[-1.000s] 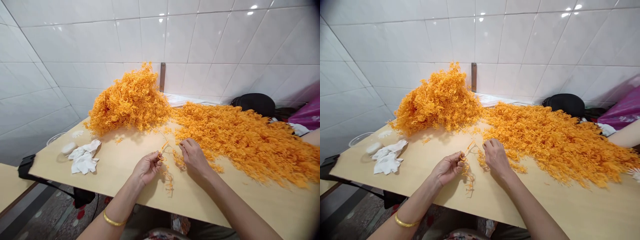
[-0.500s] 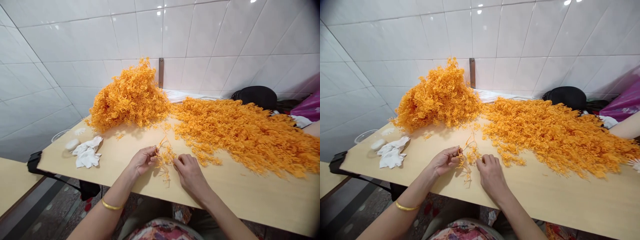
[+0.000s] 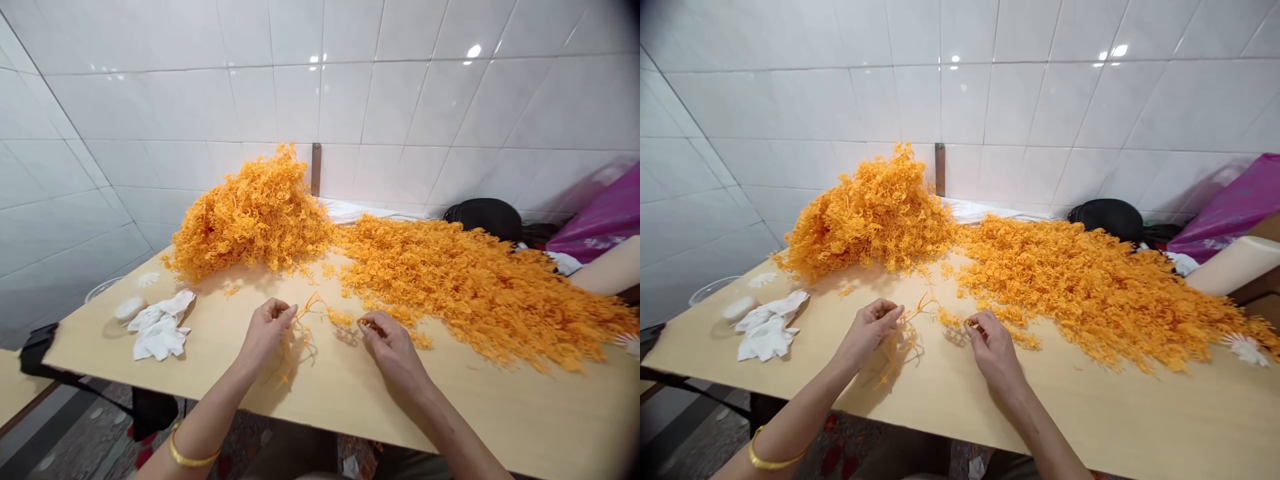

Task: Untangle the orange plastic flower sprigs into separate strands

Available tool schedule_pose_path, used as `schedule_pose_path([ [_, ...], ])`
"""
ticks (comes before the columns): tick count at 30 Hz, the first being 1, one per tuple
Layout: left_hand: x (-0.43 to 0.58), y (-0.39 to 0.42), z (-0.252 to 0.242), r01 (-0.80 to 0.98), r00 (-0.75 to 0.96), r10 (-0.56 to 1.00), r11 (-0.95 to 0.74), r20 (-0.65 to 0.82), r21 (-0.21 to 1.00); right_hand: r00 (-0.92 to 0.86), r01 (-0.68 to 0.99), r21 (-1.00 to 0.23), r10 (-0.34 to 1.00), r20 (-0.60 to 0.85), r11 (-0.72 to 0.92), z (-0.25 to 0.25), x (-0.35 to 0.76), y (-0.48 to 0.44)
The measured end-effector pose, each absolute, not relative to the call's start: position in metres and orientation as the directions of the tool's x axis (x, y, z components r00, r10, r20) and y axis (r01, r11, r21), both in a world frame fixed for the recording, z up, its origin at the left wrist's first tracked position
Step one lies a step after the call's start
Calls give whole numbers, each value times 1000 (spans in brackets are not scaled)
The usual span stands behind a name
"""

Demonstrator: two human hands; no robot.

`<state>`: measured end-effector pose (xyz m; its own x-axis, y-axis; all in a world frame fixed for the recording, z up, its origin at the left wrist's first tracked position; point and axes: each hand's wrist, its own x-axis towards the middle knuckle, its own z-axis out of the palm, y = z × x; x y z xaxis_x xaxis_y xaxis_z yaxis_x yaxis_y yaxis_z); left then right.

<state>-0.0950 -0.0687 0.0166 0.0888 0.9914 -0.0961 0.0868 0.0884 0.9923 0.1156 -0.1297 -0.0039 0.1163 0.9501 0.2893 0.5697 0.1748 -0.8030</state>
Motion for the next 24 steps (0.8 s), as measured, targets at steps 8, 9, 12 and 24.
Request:
schedule_pose_path([
  [8, -39, -115, 38, -384, 424, 870, 424, -251, 820, 158, -229, -970, 981, -116, -78, -2, 118, -117],
  [9, -29, -118, 35, -386, 478, 803, 556, -356, 736, 157, -287, -954, 978, -136, -87, -1, 119, -118],
  [12, -5, -117, 23, -415, 485, 693, 719, -533, 557, 139, -372, -923, 978, -158, -96, 3, 122, -122],
  [24, -7, -82, 16, -515, 543, 630, 772, -555, 372, -130, 788, -528, 924, 361, 317, 7, 112, -156],
])
